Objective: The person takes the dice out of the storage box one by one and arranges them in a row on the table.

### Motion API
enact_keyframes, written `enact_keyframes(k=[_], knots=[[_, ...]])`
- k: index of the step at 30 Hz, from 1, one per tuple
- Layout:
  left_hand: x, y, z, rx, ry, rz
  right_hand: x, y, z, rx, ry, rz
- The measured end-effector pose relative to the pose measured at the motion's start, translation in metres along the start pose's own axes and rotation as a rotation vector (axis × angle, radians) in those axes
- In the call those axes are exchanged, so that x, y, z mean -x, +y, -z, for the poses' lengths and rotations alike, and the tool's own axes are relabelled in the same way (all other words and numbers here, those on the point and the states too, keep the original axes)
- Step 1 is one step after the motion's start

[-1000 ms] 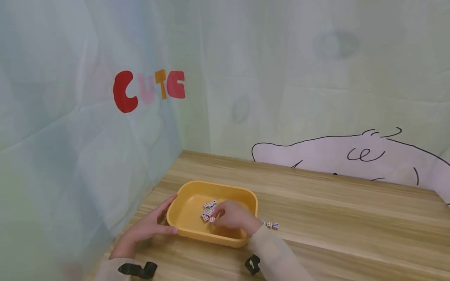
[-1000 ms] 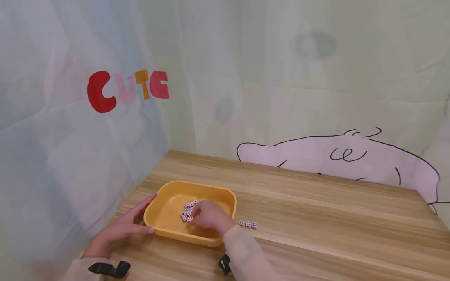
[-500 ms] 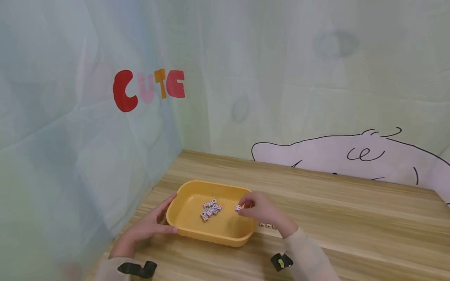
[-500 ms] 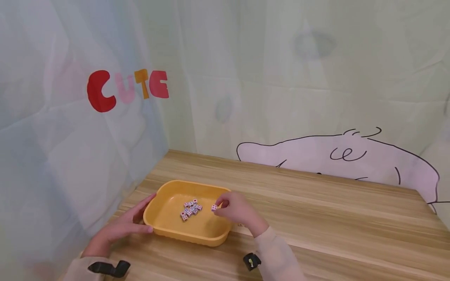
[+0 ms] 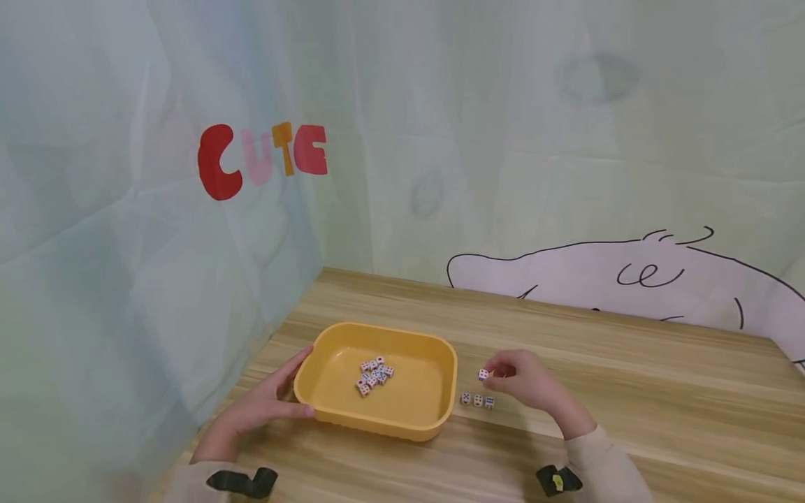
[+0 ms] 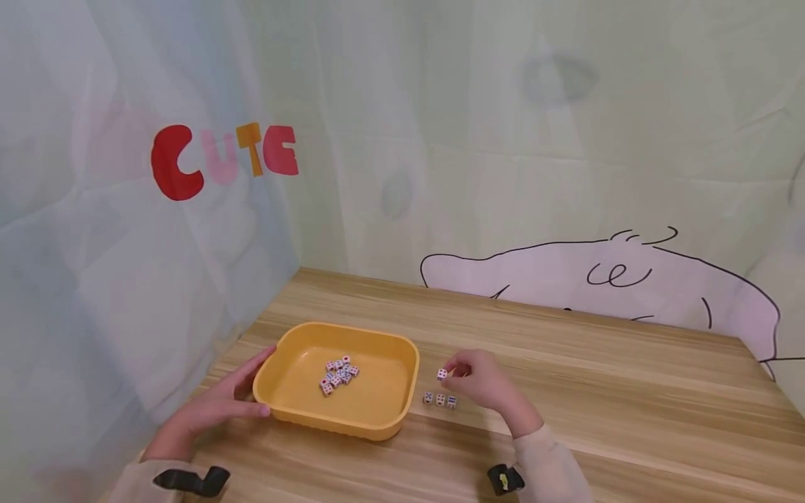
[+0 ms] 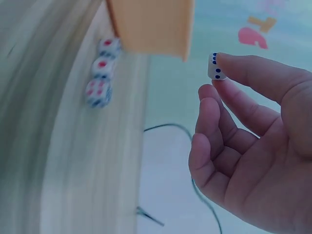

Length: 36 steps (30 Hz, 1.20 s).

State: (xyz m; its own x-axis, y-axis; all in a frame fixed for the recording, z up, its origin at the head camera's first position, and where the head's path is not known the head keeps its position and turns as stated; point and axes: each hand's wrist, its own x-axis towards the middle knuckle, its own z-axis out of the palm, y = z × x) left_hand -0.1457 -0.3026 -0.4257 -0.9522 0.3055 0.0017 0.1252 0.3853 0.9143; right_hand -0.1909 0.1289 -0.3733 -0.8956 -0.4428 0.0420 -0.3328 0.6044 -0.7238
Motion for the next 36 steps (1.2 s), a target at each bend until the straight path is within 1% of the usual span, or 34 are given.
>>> enact_keyframes(k=[7,11,15,19,23,29,36], knots=[[0.001,-0.002,-0.001,0.011,-0.006,0.008,0.011,0.027,0.001,-0.031,-0.027,-0.02],[0.0,-0.004,0.0,0.02,-0.006,0.017,0.015,0.037,0.0,-0.025,-0.026,-0.043],[0.0,-0.006,0.001,0.014,-0.002,0.018,0.016,0.044,-0.003,-0.03,-0.03,-0.04],[0.0,-0.006,0.001,0.009,0.0,0.011,0.016,0.049,-0.006,-0.038,-0.037,-0.031],[0.0,-0.004,0.001,0.01,-0.001,0.005,0.016,0.052,-0.008,-0.004,-0.037,-0.03],[-0.001,-0.002,0.001,0.023,-0.007,0.002,0.016,0.054,-0.01,0.029,-0.042,-0.062],[0.001,-0.002,0.001,0.015,-0.009,0.008,0.015,0.055,-0.01,0.029,-0.058,-0.076]])
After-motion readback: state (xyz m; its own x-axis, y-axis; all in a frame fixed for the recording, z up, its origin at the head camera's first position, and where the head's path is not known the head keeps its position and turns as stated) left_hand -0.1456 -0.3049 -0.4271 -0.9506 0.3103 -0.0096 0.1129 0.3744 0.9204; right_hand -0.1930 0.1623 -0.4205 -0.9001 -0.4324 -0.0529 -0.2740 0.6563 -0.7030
